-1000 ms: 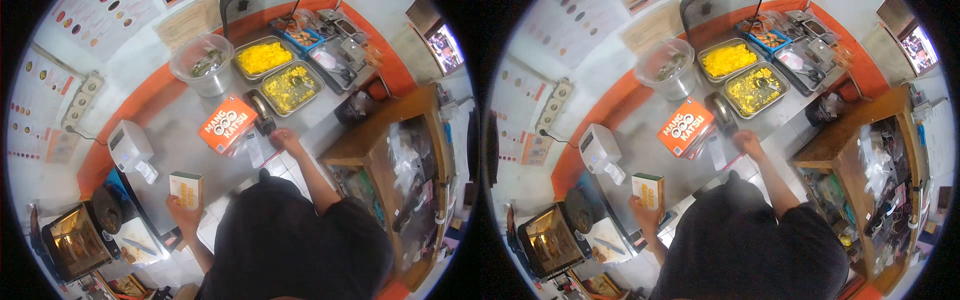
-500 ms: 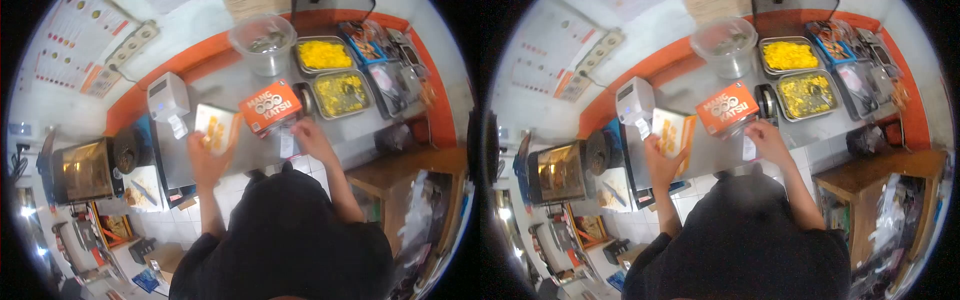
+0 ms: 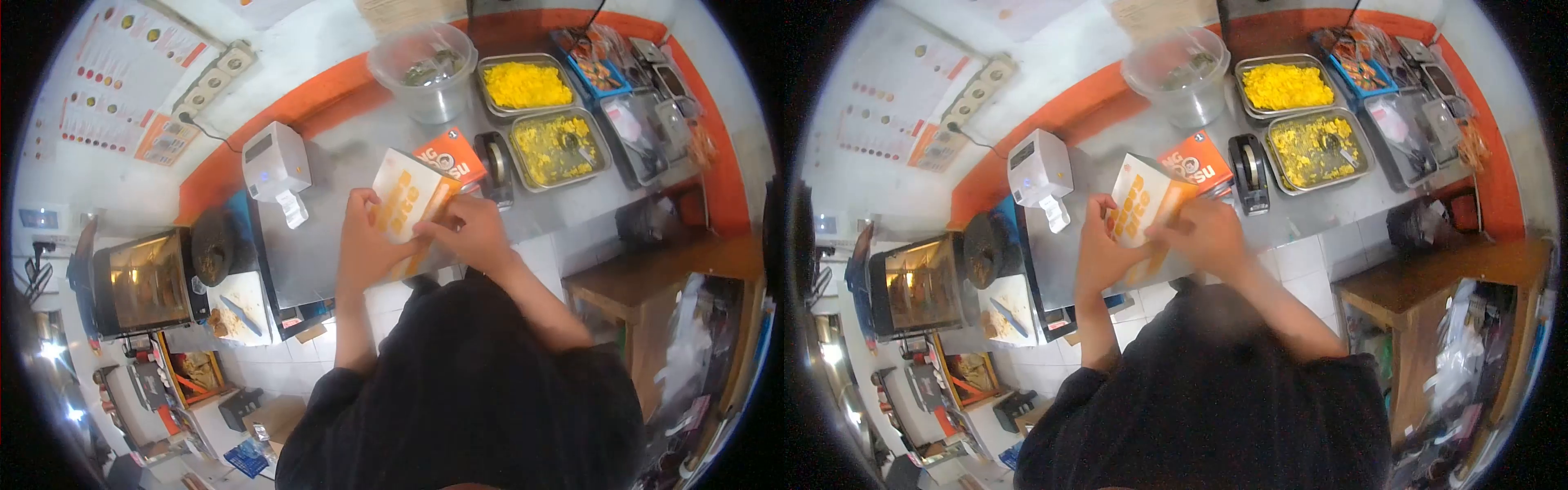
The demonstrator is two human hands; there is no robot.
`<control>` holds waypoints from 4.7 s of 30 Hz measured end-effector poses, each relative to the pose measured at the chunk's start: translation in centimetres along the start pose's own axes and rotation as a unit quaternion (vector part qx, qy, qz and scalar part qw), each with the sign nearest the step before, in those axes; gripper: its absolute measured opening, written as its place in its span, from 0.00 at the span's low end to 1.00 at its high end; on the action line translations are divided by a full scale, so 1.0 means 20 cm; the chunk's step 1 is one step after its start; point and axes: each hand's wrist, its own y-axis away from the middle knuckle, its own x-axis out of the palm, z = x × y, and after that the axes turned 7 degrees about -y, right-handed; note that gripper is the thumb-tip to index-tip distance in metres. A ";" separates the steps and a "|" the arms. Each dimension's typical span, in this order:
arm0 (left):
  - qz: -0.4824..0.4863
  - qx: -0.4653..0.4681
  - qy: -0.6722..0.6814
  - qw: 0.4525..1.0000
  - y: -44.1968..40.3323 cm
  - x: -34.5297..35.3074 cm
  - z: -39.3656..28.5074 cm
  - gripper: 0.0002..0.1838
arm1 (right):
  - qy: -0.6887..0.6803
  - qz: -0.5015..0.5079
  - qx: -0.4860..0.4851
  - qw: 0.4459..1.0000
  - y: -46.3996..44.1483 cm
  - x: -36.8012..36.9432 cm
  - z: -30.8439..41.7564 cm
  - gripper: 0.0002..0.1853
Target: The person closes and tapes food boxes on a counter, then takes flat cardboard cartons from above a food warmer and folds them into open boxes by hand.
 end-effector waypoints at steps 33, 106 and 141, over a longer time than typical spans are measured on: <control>0.007 0.297 -0.277 0.914 -0.54 0.24 0.14 0.36 | 0.192 0.056 0.232 0.952 0.52 0.32 -1.48 0.25; -0.056 0.301 -0.211 0.928 -0.50 0.22 0.18 0.39 | 0.029 0.198 0.123 0.972 -0.11 -0.47 -0.31 0.10; -0.040 0.307 -0.213 0.927 -0.54 0.22 0.17 0.37 | -0.243 -0.091 0.403 0.878 0.28 -0.20 -1.22 0.17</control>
